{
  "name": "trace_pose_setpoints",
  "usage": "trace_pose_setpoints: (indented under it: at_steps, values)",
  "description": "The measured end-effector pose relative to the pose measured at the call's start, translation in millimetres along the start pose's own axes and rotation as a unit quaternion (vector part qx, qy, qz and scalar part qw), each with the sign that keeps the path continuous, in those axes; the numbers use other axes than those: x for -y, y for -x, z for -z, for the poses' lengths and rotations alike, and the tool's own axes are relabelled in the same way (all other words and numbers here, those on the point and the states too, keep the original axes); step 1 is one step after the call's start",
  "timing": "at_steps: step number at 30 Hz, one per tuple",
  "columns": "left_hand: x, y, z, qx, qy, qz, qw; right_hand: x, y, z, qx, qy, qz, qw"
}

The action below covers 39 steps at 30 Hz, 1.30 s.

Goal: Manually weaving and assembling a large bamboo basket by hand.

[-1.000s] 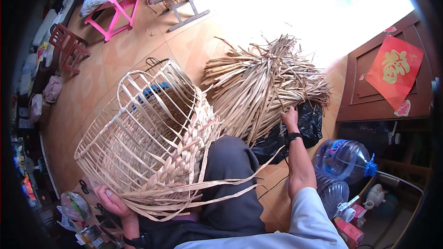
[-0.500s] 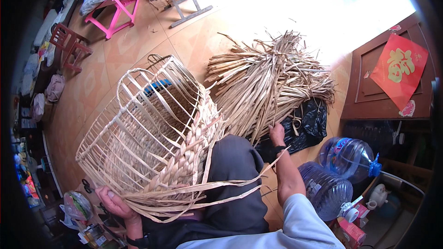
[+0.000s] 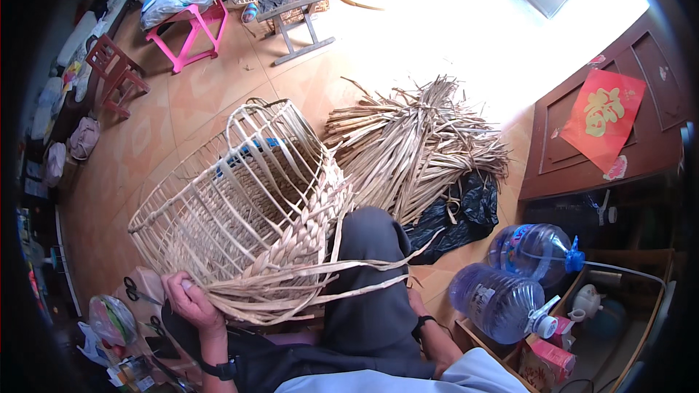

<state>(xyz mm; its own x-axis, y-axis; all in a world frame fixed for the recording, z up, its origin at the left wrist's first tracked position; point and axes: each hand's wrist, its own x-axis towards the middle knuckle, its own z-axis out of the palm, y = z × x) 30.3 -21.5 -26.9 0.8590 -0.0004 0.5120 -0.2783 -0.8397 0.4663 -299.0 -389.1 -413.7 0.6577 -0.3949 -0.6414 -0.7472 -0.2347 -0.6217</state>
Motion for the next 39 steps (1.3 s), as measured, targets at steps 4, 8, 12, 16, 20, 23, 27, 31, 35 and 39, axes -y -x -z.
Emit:
trace_pose_setpoints:
  at_steps: [4,8,12,16,20,23,27,31,35,39]
  values:
    - [0.8,-4.2,-6.5,-0.050,-0.003,-0.054,0.997,-7.1,24.3,35.4,-0.092,0.110,0.029,0.989]
    - [-2.1,-5.2,2.8,-0.030,0.045,-0.016,0.998,35.9,-0.6,108.7,-0.073,-0.120,-0.015,0.990]
    - [-9.0,-14.3,23.0,0.029,0.145,0.025,0.989,131.2,-3.4,195.2,-0.069,-0.313,0.071,0.945]
    - [-9.6,-26.3,52.0,0.048,0.232,0.039,0.971,253.1,48.1,249.9,0.030,-0.551,0.168,0.817]
    - [-4.0,-24.8,78.2,-0.007,0.195,0.023,0.980,355.1,100.1,252.5,0.015,-0.275,0.296,0.915]
    - [-4.0,-20.7,85.6,0.012,0.178,-0.007,0.984,413.5,126.9,222.9,-0.113,-0.021,0.294,0.949]
    - [-13.3,-16.4,79.4,0.033,0.175,-0.019,0.984,472.2,164.0,156.8,-0.056,0.070,0.519,0.850]
    - [-19.9,-18.5,68.9,0.132,0.149,-0.039,0.979,501.1,188.2,92.4,0.077,-0.066,0.424,0.900]
    - [-19.2,-23.5,63.8,0.181,0.155,-0.009,0.971,515.5,190.2,71.7,0.024,0.045,0.413,0.909]
    - [-15.2,-29.8,55.8,0.181,0.213,0.011,0.960,516.9,190.9,66.7,-0.040,0.127,0.446,0.885]
